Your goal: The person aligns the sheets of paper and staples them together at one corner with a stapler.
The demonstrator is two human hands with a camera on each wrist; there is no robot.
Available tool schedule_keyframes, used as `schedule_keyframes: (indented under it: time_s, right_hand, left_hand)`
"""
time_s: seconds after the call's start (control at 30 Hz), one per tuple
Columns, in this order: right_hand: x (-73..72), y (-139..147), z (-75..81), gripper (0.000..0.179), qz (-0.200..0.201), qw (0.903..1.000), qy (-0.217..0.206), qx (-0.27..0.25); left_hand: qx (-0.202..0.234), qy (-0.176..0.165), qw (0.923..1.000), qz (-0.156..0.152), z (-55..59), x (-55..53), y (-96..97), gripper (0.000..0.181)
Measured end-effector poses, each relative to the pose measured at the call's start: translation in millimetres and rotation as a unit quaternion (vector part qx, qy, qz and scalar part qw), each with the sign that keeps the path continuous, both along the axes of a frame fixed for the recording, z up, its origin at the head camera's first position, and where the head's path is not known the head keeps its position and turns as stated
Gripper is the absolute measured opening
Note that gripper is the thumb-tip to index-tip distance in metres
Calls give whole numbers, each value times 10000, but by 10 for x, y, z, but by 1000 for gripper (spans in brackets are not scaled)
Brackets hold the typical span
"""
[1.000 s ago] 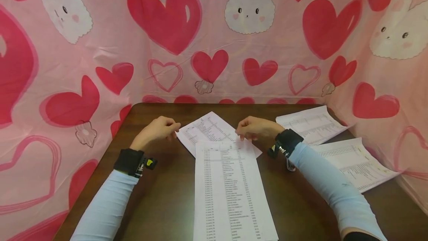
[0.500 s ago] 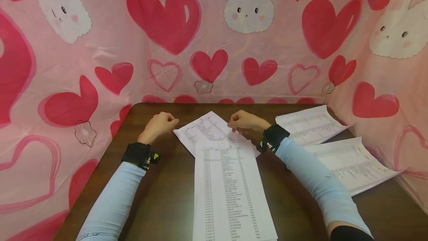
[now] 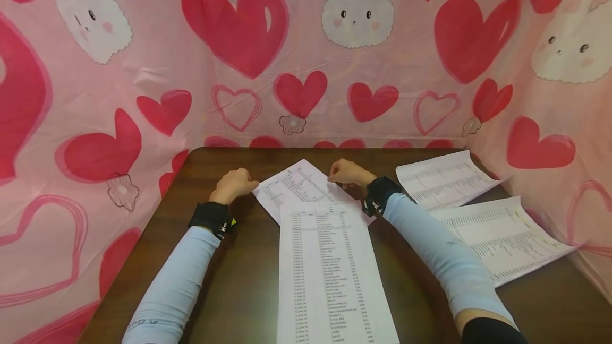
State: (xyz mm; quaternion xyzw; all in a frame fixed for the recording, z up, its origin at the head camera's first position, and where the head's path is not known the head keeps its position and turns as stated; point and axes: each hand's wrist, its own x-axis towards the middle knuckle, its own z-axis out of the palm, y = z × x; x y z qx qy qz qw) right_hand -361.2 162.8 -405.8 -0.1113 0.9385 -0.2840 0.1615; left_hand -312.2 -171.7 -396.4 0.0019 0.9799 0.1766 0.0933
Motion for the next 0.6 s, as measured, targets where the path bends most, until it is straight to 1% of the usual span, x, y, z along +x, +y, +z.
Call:
schedule_keyframes:
  time_s: [0.13,0.33,0.47,0.6]
  right_hand:
    - [-21,-27,-15,21,-141,9998,-24,136]
    - [-20,-52,-22,20,-172,9998,-64,71]
    - [-47,-66,-50,18,-162,9999,-48,13]
    - [-81,-83,-88,16,-252,9995,-159,-66]
  left_hand:
    - [-8,-128,9999,65,-30,-10,8,47]
    - [188,-106,9997,85,-64,-1,5,37]
    - [278,78,9996,64,-100,5,-3,26]
    - [304,321,9990,43,-141,3,-14,17]
